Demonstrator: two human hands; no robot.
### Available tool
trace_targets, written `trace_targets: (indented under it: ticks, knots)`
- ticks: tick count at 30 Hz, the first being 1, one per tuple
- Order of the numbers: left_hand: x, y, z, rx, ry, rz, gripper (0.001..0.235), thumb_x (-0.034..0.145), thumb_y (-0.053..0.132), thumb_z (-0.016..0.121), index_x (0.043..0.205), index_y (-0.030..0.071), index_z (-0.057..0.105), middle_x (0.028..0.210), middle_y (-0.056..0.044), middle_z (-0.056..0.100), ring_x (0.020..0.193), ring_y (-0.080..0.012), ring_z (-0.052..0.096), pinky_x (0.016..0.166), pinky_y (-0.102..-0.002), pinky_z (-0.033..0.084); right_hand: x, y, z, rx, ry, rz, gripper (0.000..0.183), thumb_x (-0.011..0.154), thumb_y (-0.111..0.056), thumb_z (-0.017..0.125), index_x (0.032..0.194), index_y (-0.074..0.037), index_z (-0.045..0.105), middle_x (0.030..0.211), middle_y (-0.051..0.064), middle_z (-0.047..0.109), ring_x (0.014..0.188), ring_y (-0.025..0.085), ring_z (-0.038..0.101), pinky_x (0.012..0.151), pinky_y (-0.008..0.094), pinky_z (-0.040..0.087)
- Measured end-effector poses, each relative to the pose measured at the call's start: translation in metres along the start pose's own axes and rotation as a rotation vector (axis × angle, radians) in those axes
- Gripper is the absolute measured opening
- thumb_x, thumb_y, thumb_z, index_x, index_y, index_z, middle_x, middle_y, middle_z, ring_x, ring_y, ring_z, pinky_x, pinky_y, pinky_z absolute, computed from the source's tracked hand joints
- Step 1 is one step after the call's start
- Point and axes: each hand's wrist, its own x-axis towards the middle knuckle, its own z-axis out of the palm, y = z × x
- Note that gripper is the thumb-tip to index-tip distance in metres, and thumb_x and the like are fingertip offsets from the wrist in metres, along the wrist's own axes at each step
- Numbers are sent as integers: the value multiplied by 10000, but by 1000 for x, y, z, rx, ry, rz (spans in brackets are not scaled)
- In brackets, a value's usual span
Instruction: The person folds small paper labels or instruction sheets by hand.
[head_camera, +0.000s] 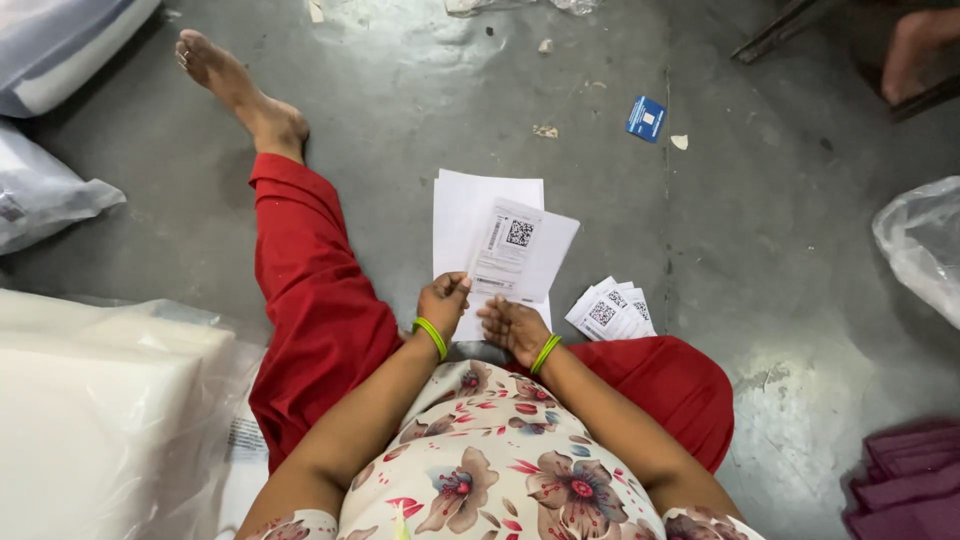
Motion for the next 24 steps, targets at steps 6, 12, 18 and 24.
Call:
trace_targets:
  ticks: [6, 12, 18, 24]
  knots:
    - [-3, -18, 2, -15, -28, -63, 207, 960, 199, 704, 1097, 44, 704, 848, 3, 729, 623, -81, 604, 570, -239, 494, 29, -5, -29, 202, -31, -302, 200, 941, -135, 766, 1073, -26, 665, 907, 67, 711, 807, 199, 718, 746, 354, 635]
    - [20, -52, -12, 243, -61, 231, 419, 911, 204, 740, 1266, 13, 622, 1135, -99, 733, 958, -173, 711, 843, -297, 575, 9, -33, -17, -423, 249, -564, 183, 930, -158, 782, 1028, -9, 738, 953, 137, 780, 862, 262, 746, 794, 383, 624]
    - [-2, 16, -23, 1055, -241, 383, 666, 781, 207, 851, 1369, 76, 567, 1317, -222, 617, 1197, -410, 590, 1023, -491, 477, 59, -31, -78, -1244, 375, -949, 192, 825, -56, 732, 996, -110, 802, 1205, 79, 748, 1089, 254, 711, 961, 337, 553]
    - [-15, 26, -15, 1208, -169, 390, 529, 773, 212, 848, 1227, 121, 594, 1277, -164, 590, 1230, -372, 545, 1064, -474, 433, 65, -24, -81, -1419, 373, -786, 241, 805, -30, 683, 983, -142, 801, 1266, 41, 719, 1138, 246, 677, 999, 330, 523]
